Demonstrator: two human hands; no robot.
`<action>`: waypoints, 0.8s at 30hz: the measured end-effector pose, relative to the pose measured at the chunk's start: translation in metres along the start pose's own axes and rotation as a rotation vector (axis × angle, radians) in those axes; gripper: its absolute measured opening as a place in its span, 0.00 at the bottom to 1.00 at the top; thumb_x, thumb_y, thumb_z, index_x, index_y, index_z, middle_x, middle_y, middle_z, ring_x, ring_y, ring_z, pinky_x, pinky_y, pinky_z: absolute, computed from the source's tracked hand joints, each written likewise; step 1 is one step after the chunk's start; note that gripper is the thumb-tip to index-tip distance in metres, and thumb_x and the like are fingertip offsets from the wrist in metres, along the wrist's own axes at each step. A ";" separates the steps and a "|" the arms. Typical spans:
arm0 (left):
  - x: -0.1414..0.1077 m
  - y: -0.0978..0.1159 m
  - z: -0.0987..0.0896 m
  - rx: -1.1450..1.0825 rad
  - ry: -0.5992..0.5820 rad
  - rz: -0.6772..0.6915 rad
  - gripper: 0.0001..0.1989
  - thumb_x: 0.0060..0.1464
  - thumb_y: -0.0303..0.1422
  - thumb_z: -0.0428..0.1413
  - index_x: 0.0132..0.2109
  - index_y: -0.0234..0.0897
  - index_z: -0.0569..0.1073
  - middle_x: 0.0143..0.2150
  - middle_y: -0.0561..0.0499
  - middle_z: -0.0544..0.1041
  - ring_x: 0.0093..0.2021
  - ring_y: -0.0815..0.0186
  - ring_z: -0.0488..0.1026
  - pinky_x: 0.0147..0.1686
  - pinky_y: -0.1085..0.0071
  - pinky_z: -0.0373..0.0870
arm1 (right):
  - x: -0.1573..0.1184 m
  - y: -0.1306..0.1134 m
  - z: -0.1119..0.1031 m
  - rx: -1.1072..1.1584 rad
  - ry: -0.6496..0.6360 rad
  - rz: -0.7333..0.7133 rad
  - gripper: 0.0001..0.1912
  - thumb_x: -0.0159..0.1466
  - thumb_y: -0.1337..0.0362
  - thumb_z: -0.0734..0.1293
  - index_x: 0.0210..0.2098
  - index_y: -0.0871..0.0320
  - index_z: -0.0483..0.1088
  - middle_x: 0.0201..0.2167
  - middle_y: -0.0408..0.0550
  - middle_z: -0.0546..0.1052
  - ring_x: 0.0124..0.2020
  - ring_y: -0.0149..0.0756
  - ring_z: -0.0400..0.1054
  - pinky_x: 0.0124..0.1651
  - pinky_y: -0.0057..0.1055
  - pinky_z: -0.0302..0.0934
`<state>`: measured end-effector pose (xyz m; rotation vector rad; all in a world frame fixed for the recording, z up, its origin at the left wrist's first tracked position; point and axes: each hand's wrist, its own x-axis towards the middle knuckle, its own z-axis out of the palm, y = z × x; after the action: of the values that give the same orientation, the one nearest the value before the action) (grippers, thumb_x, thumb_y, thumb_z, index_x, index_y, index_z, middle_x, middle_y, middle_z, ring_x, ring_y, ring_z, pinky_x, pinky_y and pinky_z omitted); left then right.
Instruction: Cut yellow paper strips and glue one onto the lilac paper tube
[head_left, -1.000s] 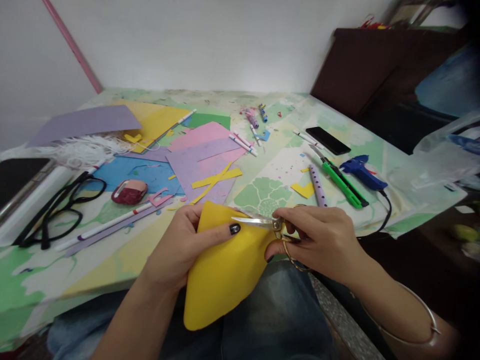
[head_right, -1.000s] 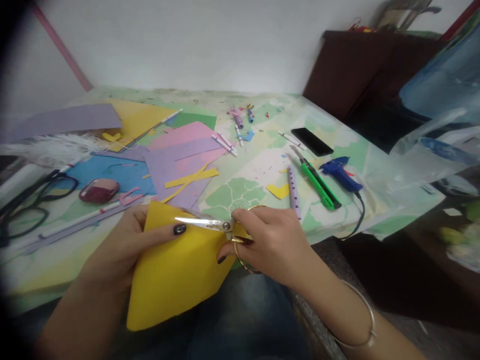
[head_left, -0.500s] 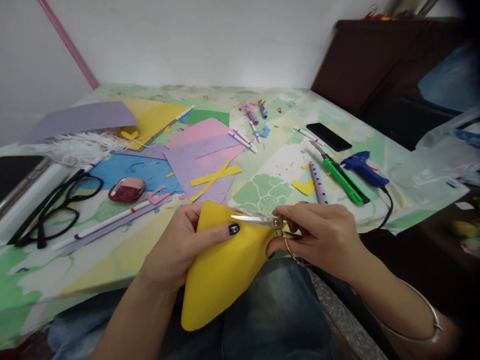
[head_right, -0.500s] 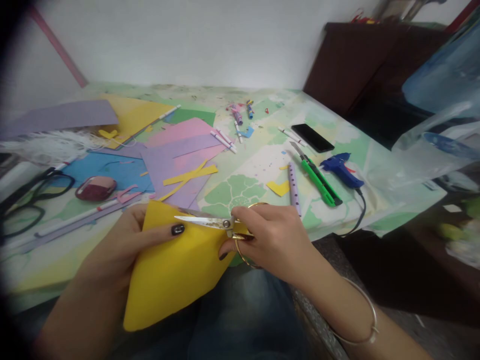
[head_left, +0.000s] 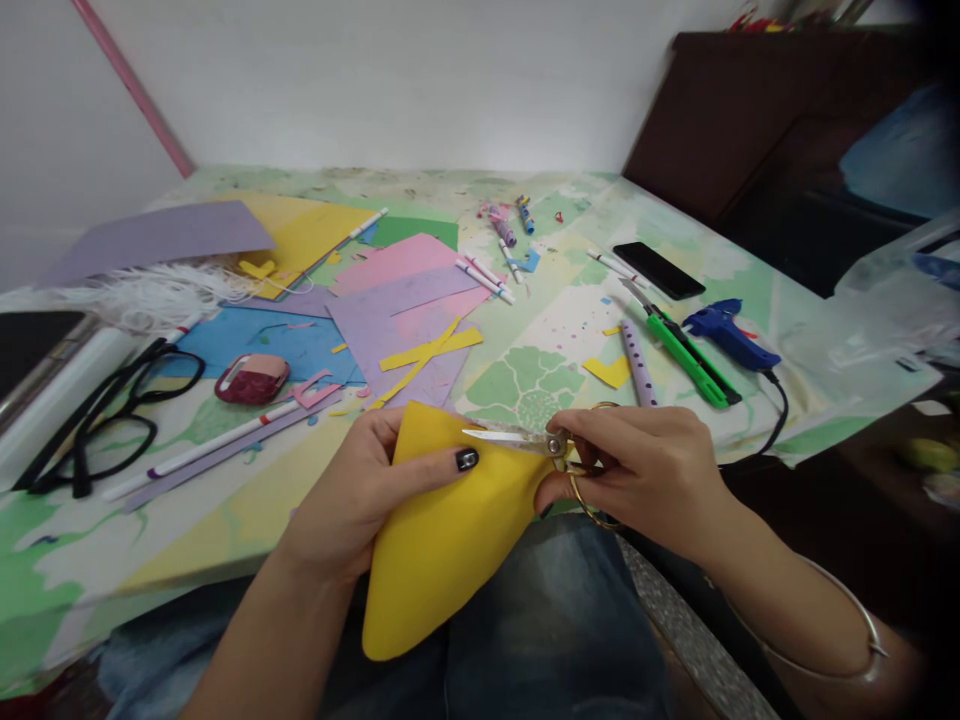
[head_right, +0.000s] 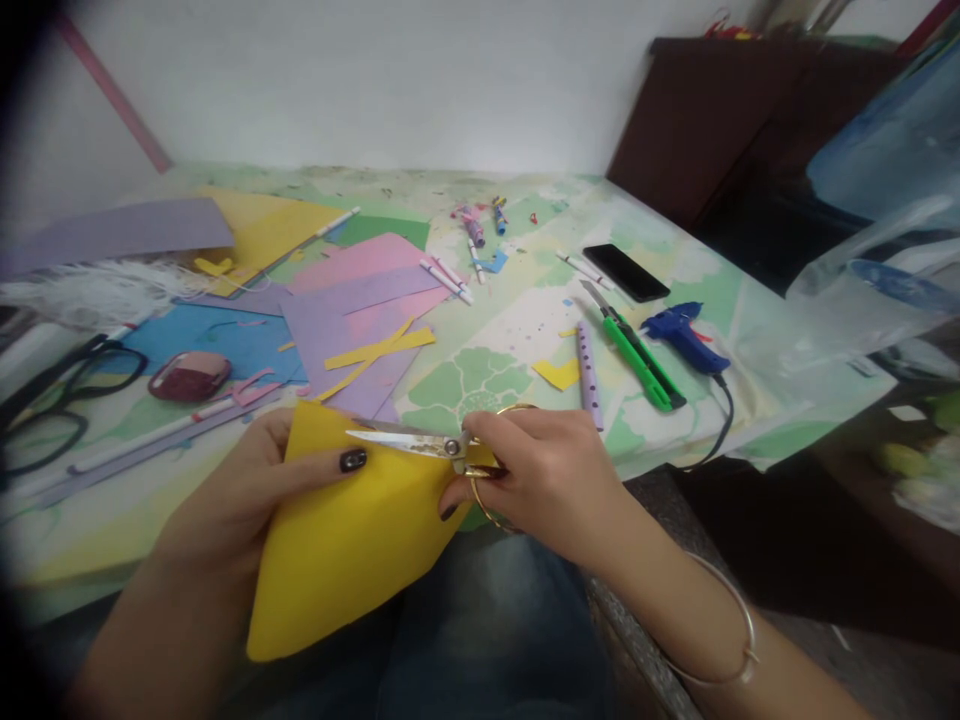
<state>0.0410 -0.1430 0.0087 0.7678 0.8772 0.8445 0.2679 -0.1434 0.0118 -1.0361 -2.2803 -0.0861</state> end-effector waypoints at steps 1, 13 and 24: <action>-0.001 0.001 0.001 -0.005 0.010 -0.012 0.10 0.42 0.31 0.66 0.36 0.36 0.79 0.28 0.49 0.81 0.27 0.61 0.78 0.27 0.71 0.75 | 0.000 0.000 0.000 0.000 0.000 -0.003 0.19 0.60 0.48 0.67 0.33 0.59 0.73 0.18 0.41 0.71 0.19 0.28 0.62 0.24 0.26 0.55; -0.004 0.002 0.003 -0.041 -0.011 -0.069 0.14 0.42 0.31 0.65 0.40 0.34 0.79 0.33 0.45 0.82 0.32 0.57 0.80 0.33 0.67 0.77 | 0.001 -0.001 -0.002 0.034 0.029 -0.030 0.21 0.57 0.47 0.69 0.38 0.60 0.71 0.19 0.42 0.71 0.21 0.29 0.64 0.25 0.27 0.56; 0.002 -0.003 -0.003 -0.141 -0.138 -0.008 0.09 0.45 0.27 0.64 0.37 0.37 0.80 0.28 0.50 0.81 0.27 0.64 0.79 0.30 0.73 0.77 | -0.001 0.002 0.000 -0.035 0.083 -0.082 0.19 0.58 0.51 0.70 0.38 0.62 0.72 0.19 0.41 0.71 0.20 0.28 0.63 0.23 0.28 0.53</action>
<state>0.0405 -0.1423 0.0041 0.6894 0.6906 0.8271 0.2700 -0.1426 0.0106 -0.9392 -2.2528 -0.1998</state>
